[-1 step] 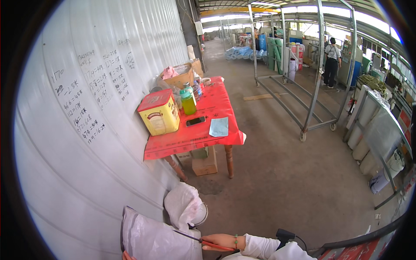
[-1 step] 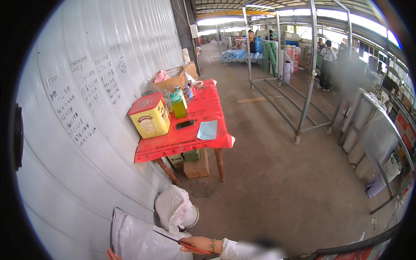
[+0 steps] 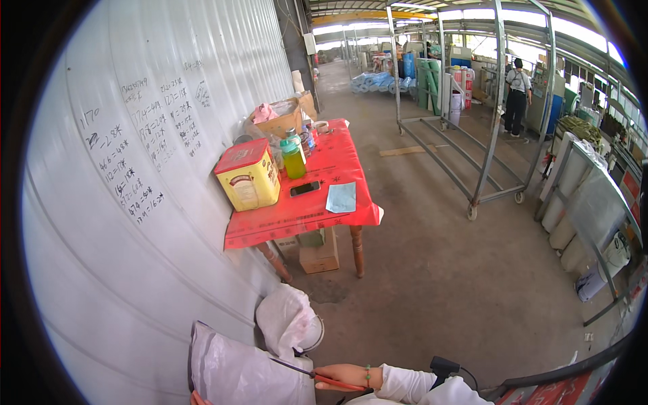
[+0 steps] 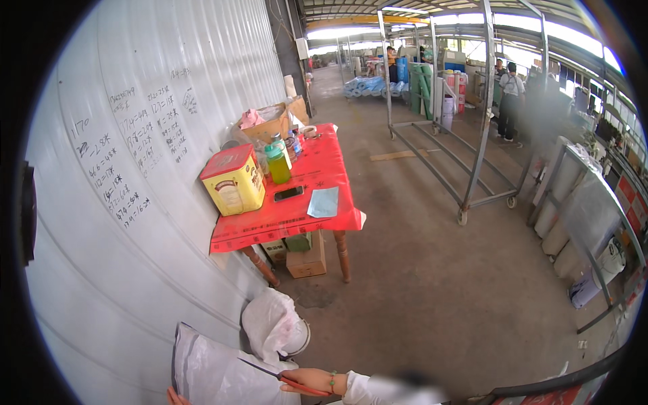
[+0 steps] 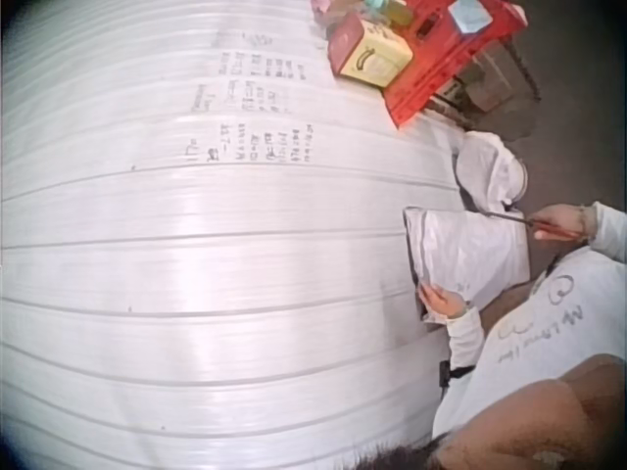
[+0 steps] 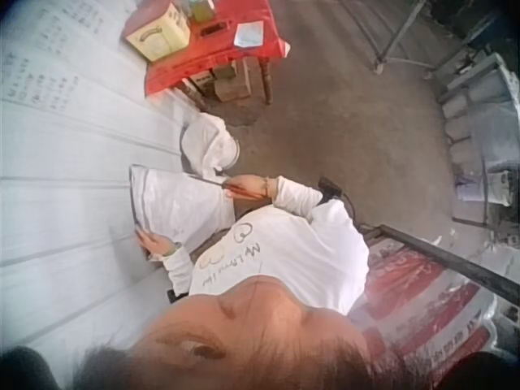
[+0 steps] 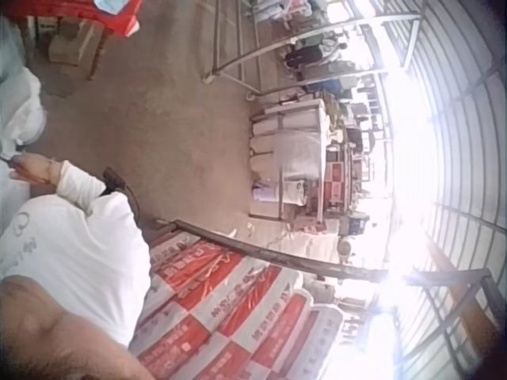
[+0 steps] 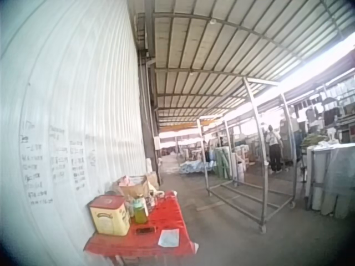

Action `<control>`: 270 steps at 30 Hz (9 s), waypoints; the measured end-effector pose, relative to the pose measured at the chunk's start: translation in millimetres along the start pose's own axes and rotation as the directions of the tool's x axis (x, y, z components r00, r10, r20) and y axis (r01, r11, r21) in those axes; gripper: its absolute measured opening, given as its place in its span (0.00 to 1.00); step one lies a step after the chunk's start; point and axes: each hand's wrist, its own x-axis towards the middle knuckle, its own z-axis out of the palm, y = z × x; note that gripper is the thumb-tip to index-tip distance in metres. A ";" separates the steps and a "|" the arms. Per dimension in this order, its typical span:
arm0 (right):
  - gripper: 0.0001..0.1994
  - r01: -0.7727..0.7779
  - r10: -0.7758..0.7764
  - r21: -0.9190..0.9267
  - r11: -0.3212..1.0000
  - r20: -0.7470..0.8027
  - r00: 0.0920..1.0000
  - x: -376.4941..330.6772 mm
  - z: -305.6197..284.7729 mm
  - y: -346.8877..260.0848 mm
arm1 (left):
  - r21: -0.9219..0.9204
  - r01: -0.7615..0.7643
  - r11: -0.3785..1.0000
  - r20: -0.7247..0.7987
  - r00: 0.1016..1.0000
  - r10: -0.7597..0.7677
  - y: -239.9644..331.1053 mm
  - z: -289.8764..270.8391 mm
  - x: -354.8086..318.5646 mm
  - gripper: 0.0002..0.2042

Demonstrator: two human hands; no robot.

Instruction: Opening bags of raw material and using scissors to trim the edges and straps of large green rolls in a manufacturing facility.

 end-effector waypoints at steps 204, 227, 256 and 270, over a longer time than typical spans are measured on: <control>0.07 -0.641 -0.365 -0.176 0.747 -0.915 -0.174 -1007.3 -1914.7 311.7 | -0.712 0.602 -0.362 -0.186 0.336 0.923 2183.6 1199.5 -286.2 0.08; 0.28 -0.201 -0.548 -0.562 0.802 -0.827 0.127 -1293.4 -2264.6 336.9 | -0.842 0.382 -0.382 -0.295 0.267 0.917 2574.1 1303.3 -419.0 0.09; 0.14 -0.126 -0.441 -0.512 0.849 -0.820 0.365 -1217.6 -2690.9 453.3 | -0.871 0.391 -0.299 -0.074 0.496 0.865 2787.0 1657.5 -327.1 0.10; 0.29 0.046 -0.599 -0.644 0.763 -0.679 0.425 -1266.8 -2945.1 523.5 | -0.976 0.058 -0.209 -0.165 0.426 0.890 2947.3 1748.5 -298.0 0.07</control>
